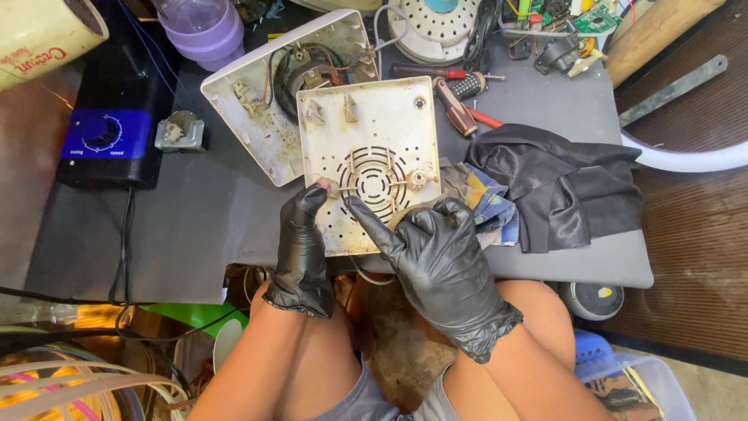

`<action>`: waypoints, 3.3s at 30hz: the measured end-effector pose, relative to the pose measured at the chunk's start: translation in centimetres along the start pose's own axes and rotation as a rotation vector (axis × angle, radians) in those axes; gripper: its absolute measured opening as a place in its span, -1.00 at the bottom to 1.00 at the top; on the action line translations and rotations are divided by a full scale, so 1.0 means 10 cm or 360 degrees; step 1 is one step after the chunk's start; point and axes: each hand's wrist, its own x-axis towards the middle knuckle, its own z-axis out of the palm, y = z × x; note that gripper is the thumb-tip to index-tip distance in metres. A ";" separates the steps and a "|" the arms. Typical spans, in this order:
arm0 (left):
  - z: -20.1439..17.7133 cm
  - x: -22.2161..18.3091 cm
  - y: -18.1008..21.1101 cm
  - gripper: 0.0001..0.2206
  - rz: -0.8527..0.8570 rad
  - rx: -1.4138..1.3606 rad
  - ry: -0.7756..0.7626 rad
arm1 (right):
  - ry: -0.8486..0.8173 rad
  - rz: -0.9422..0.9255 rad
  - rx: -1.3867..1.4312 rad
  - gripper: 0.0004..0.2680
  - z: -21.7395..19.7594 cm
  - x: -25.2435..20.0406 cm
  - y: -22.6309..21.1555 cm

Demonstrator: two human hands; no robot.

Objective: Polishing and cleaning the plastic outer casing of an electronic device using an abrasive pad.

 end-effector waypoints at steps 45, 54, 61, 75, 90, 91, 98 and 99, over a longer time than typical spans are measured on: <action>-0.41 0.07 0.30 -0.70 0.1066 0.0601 -0.0644 | -0.0180 0.1030 0.1290 -0.83 -0.01 0.00 0.06; -0.41 0.13 0.20 -0.57 0.0665 -0.0394 -0.1004 | 0.0465 0.0695 0.1212 -0.82 -0.34 0.18 -0.01; -0.26 0.10 0.08 -0.52 0.0792 -0.0036 -0.0014 | 0.0324 0.0692 0.0967 -0.86 -0.12 0.03 0.00; -0.15 -0.10 0.17 -0.51 0.0997 0.0463 -0.0128 | -0.0196 0.0450 0.0672 -0.70 0.03 -0.09 0.05; -0.25 -0.04 0.11 -0.58 0.0763 0.0339 -0.0644 | 0.0637 0.0417 0.1018 -0.70 -0.06 0.06 -0.26; -0.19 -0.07 0.03 -0.54 0.0915 0.0470 -0.0515 | 0.0553 0.0314 0.0740 -0.70 -0.04 0.04 -0.26; -0.22 -0.12 0.06 -0.50 0.1056 0.0770 -0.0435 | 0.0331 0.0157 0.0168 -0.60 -0.07 0.08 -0.21; -0.20 -0.11 0.08 -0.50 0.1061 0.0757 -0.0439 | 0.0331 0.0156 0.0154 -0.60 -0.04 0.08 -0.21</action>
